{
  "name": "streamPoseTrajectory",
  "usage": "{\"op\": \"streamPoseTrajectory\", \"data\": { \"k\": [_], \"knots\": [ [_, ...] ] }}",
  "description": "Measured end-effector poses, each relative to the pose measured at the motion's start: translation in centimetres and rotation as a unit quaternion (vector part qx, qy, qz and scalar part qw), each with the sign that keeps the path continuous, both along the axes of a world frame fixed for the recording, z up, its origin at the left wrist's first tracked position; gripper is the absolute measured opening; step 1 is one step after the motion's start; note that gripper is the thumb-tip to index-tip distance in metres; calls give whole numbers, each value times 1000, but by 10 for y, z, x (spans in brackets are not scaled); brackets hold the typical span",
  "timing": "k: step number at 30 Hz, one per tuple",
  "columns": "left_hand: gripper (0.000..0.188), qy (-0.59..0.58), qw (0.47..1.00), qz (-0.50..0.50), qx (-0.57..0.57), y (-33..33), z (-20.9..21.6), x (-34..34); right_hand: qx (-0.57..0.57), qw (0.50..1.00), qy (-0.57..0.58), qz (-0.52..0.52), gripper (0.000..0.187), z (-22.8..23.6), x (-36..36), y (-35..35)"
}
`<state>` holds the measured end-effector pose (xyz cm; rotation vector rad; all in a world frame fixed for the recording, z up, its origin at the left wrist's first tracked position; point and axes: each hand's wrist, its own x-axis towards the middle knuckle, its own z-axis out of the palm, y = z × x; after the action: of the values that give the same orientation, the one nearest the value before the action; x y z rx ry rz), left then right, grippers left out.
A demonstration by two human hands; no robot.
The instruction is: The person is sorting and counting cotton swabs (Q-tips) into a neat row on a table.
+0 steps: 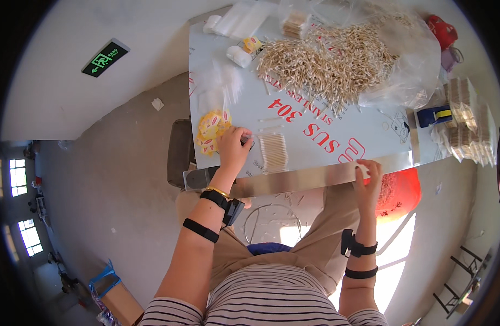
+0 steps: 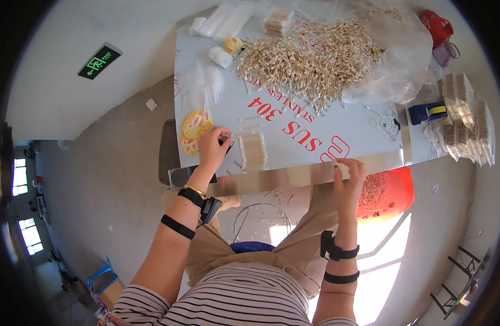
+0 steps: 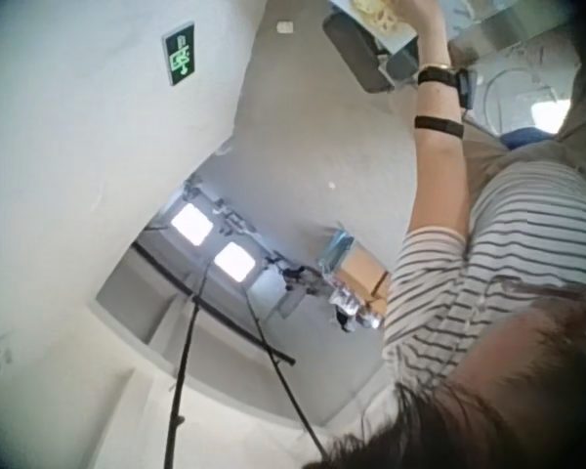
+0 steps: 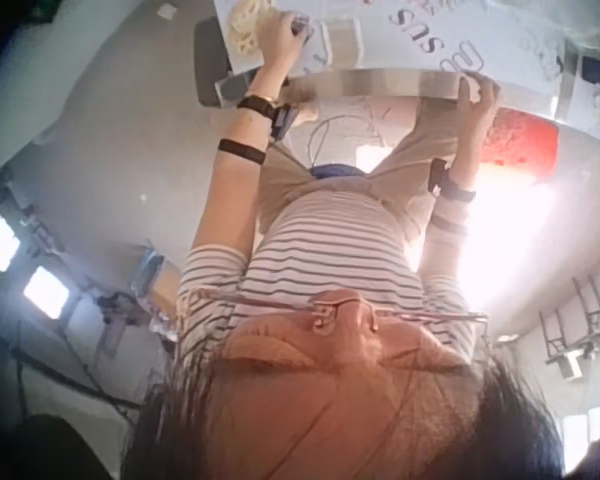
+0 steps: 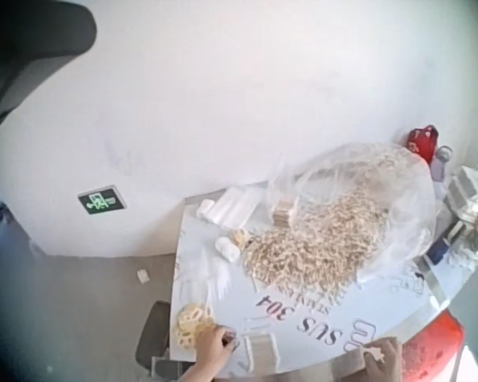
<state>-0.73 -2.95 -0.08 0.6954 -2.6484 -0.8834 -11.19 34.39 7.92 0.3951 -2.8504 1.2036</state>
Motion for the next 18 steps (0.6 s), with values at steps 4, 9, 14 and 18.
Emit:
{"op": "streamPoseTrajectory", "data": {
  "k": [4,9,14,18],
  "knots": [
    [13,-14,1000,-15,-17,-6,-1,0,-31,995,-6,90,18,-6,3,-53],
    [14,-15,999,-31,36,0,4,-15,-36,991,-14,126,17,-14,1,-75],
    [19,59,996,-32,60,2,7,-45,-42,991,-37,123,15,-22,0,-76],
    [19,38,997,-69,-7,7,-2,-66,-62,990,-57,112,14,-26,-5,-81]
  ]
}}
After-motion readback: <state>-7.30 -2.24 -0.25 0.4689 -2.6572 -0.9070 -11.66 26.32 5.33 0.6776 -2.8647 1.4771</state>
